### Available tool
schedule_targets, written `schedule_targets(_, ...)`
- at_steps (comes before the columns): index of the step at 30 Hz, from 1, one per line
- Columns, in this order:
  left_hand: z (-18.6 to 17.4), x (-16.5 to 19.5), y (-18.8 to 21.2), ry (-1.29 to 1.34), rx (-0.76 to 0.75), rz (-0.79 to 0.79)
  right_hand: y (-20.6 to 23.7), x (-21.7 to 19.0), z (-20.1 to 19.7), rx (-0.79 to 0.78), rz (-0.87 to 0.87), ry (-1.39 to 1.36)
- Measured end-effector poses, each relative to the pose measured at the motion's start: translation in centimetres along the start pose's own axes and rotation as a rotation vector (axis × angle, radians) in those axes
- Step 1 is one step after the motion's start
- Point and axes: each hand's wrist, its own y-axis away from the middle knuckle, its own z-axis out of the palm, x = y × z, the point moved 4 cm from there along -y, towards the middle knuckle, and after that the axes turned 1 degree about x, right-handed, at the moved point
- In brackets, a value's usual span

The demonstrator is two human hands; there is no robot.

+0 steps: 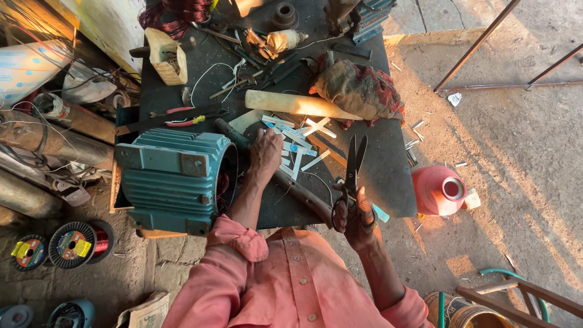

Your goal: The person uses shears to cut small strips of white insulating material and places them into the slots of a teal electric motor. The person then uses a wooden mallet to tap the material into place within the motor housing.

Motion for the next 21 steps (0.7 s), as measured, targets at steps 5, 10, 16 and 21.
schedule_targets(5,-0.4,0.5,-0.1,-0.026,0.037,0.078,0.2,-0.4,0.5,0.002,-0.056,0.06)
schedule_targets(10,-2.7,2.1,2.1,0.193,0.423,0.268,-0.4,-1.7,2.1,-0.02,-0.189,0.251)
schedule_targets(16,-5.8,5.6,8.7,0.36,0.593,0.581,-3.9,-4.9,5.4,0.145,-0.364,0.736)
schedule_targets(21,-8.4,7.0,12.2,0.4,0.49,0.686,-5.7,-5.6,9.5,-0.099,-0.201,0.484)
